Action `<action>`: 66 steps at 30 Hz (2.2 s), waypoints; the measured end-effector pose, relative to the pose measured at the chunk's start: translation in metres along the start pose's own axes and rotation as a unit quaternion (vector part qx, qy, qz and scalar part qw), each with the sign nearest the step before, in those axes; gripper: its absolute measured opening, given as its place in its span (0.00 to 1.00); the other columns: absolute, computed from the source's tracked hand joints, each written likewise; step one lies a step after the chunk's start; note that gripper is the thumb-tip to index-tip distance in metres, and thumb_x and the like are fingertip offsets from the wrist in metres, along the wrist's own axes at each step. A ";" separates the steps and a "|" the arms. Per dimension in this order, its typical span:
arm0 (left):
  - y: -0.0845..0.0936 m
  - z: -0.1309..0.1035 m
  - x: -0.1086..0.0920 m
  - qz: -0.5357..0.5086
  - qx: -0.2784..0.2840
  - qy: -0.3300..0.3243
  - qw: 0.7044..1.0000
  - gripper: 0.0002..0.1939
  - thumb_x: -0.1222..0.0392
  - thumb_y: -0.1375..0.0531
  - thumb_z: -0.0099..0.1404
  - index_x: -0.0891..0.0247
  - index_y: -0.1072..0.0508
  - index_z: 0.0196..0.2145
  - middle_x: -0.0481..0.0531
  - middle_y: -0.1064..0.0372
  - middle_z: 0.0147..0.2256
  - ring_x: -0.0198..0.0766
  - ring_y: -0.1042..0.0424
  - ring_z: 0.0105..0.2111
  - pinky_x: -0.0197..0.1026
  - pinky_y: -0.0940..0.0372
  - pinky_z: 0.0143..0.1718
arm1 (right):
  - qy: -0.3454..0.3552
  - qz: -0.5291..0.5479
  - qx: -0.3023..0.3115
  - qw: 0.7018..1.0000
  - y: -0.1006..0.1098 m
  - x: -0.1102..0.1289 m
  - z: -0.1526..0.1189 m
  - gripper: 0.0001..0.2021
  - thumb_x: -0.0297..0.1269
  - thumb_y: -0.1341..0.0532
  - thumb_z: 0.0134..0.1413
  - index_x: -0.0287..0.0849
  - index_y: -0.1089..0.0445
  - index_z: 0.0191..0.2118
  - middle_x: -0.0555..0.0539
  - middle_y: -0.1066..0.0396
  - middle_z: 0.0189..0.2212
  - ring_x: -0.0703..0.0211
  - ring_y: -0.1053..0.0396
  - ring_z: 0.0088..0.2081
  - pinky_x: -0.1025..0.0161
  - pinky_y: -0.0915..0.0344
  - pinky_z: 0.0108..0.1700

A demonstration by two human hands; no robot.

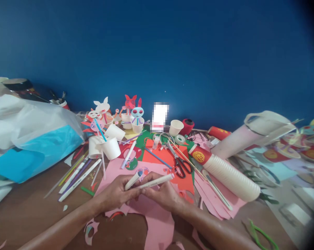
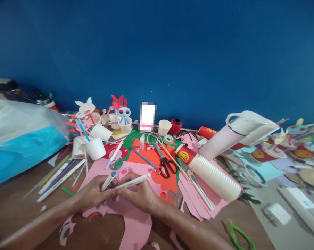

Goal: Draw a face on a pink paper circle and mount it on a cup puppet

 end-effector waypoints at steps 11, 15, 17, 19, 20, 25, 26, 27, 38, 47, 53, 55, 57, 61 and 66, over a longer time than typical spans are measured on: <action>-0.020 -0.018 -0.029 -0.079 0.153 -0.040 0.984 0.17 0.45 0.44 0.65 0.64 0.33 0.33 0.50 0.28 0.27 0.35 0.30 0.26 0.34 0.40 0.27 | 0.034 0.034 0.061 0.997 -0.019 0.029 -0.020 0.11 0.45 0.42 0.59 0.42 0.39 0.35 0.51 0.29 0.24 0.61 0.28 0.27 0.62 0.31 0.32; -0.023 -0.023 -0.039 -0.095 0.181 -0.082 0.975 0.19 0.44 0.45 0.66 0.65 0.31 0.33 0.55 0.24 0.29 0.37 0.29 0.30 0.35 0.40 0.31 | 0.060 0.039 0.100 0.992 -0.026 0.041 -0.022 0.11 0.45 0.45 0.61 0.42 0.41 0.35 0.51 0.31 0.22 0.62 0.29 0.24 0.62 0.33 0.30; -0.023 -0.024 -0.041 -0.089 0.186 -0.087 0.975 0.20 0.43 0.45 0.65 0.65 0.30 0.34 0.55 0.24 0.30 0.38 0.29 0.30 0.36 0.39 0.31 | 0.057 0.043 0.117 0.991 -0.027 0.040 -0.022 0.11 0.45 0.45 0.62 0.42 0.41 0.35 0.51 0.32 0.22 0.62 0.30 0.24 0.62 0.33 0.29; -0.022 -0.025 -0.043 -0.073 0.185 -0.087 0.976 0.20 0.43 0.45 0.66 0.65 0.30 0.35 0.55 0.24 0.30 0.38 0.28 0.30 0.36 0.39 0.31 | 0.054 0.033 0.126 0.990 -0.027 0.037 -0.023 0.11 0.45 0.46 0.62 0.43 0.41 0.36 0.51 0.32 0.22 0.61 0.30 0.24 0.61 0.33 0.31; -0.022 -0.026 -0.044 -0.067 0.183 -0.087 0.977 0.19 0.44 0.45 0.66 0.65 0.30 0.35 0.54 0.24 0.30 0.38 0.28 0.30 0.36 0.39 0.31 | 0.056 0.026 0.129 0.990 -0.027 0.037 -0.024 0.10 0.44 0.46 0.63 0.43 0.41 0.36 0.51 0.31 0.22 0.61 0.29 0.25 0.60 0.32 0.32; -0.025 -0.032 -0.055 -0.075 0.177 -0.101 0.976 0.18 0.45 0.46 0.66 0.64 0.30 0.35 0.53 0.25 0.32 0.39 0.29 0.33 0.37 0.38 0.33 | 0.084 -0.016 0.122 0.989 -0.023 0.042 -0.028 0.07 0.40 0.45 0.62 0.43 0.39 0.36 0.51 0.31 0.23 0.63 0.31 0.23 0.63 0.33 0.29; -0.025 -0.032 -0.057 -0.079 0.174 -0.103 0.976 0.18 0.45 0.46 0.66 0.64 0.30 0.35 0.54 0.25 0.32 0.39 0.29 0.33 0.37 0.38 0.33 | 0.089 -0.024 0.116 0.989 -0.022 0.045 -0.028 0.07 0.40 0.45 0.62 0.42 0.39 0.35 0.51 0.32 0.22 0.63 0.32 0.23 0.64 0.33 0.28; -0.026 -0.032 -0.058 -0.080 0.170 -0.104 0.977 0.17 0.45 0.46 0.66 0.64 0.30 0.34 0.53 0.26 0.32 0.39 0.29 0.34 0.36 0.38 0.33 | 0.092 -0.033 0.111 0.989 -0.020 0.047 -0.028 0.07 0.40 0.44 0.62 0.42 0.38 0.35 0.51 0.32 0.22 0.63 0.32 0.23 0.65 0.34 0.28; -0.024 -0.034 -0.025 0.081 0.173 -0.021 0.981 0.15 0.48 0.41 0.58 0.62 0.40 0.27 0.42 0.45 0.24 0.30 0.47 0.23 0.30 0.52 0.20 | 0.160 -0.223 0.118 0.955 -0.023 0.051 -0.032 0.06 0.39 0.38 0.52 0.42 0.29 0.32 0.51 0.30 0.23 0.65 0.33 0.23 0.69 0.39 0.27; -0.027 -0.025 -0.023 0.065 0.172 -0.045 0.982 0.17 0.48 0.39 0.57 0.63 0.39 0.24 0.42 0.48 0.21 0.29 0.50 0.21 0.31 0.53 0.19 | 0.086 -0.277 0.114 0.950 -0.020 0.045 -0.028 0.09 0.42 0.34 0.49 0.42 0.29 0.32 0.53 0.30 0.21 0.67 0.37 0.21 0.71 0.43 0.23; -0.030 -0.028 -0.032 0.017 0.183 -0.061 0.981 0.16 0.51 0.40 0.58 0.63 0.39 0.24 0.42 0.47 0.21 0.28 0.49 0.21 0.31 0.53 0.19 | 0.040 -0.195 0.098 0.975 -0.021 0.037 -0.034 0.06 0.38 0.37 0.50 0.41 0.32 0.29 0.51 0.30 0.21 0.66 0.36 0.20 0.71 0.43 0.21; -0.035 -0.031 -0.037 -0.024 0.216 -0.061 0.974 0.13 0.53 0.40 0.59 0.65 0.34 0.24 0.44 0.43 0.21 0.29 0.46 0.21 0.31 0.51 0.20 | 0.008 -0.144 0.109 0.983 -0.023 0.030 -0.038 0.05 0.36 0.39 0.52 0.41 0.31 0.32 0.50 0.28 0.22 0.66 0.34 0.21 0.71 0.41 0.22; -0.040 -0.034 -0.041 -0.063 0.247 -0.072 0.964 0.13 0.53 0.40 0.59 0.66 0.31 0.25 0.45 0.40 0.21 0.29 0.44 0.21 0.32 0.49 0.21 | -0.021 -0.092 0.121 0.988 -0.028 0.022 -0.042 0.05 0.37 0.39 0.54 0.40 0.31 0.33 0.49 0.27 0.22 0.65 0.33 0.21 0.70 0.39 0.23; -0.041 -0.036 -0.037 -0.119 0.255 -0.090 0.955 0.16 0.52 0.38 0.57 0.65 0.37 0.23 0.43 0.45 0.20 0.28 0.48 0.20 0.31 0.52 0.20 | -0.048 -0.003 0.105 0.993 -0.035 0.009 -0.050 0.12 0.44 0.37 0.54 0.40 0.31 0.34 0.50 0.29 0.21 0.66 0.34 0.20 0.69 0.39 0.24; -0.041 -0.040 -0.024 -0.099 0.251 -0.103 0.958 0.18 0.49 0.37 0.56 0.64 0.37 0.23 0.44 0.40 0.21 0.29 0.44 0.21 0.31 0.47 0.21 | 0.014 0.130 -0.021 0.991 -0.008 0.037 -0.040 0.12 0.44 0.34 0.51 0.42 0.34 0.28 0.55 0.35 0.15 0.69 0.39 0.16 0.71 0.43 0.19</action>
Point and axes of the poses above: each hand's wrist, its own z-axis towards the middle knuckle, its own y-axis out of the back of the hand, x = y × z, the point moved 7 cm from there along z, towards the middle knuckle
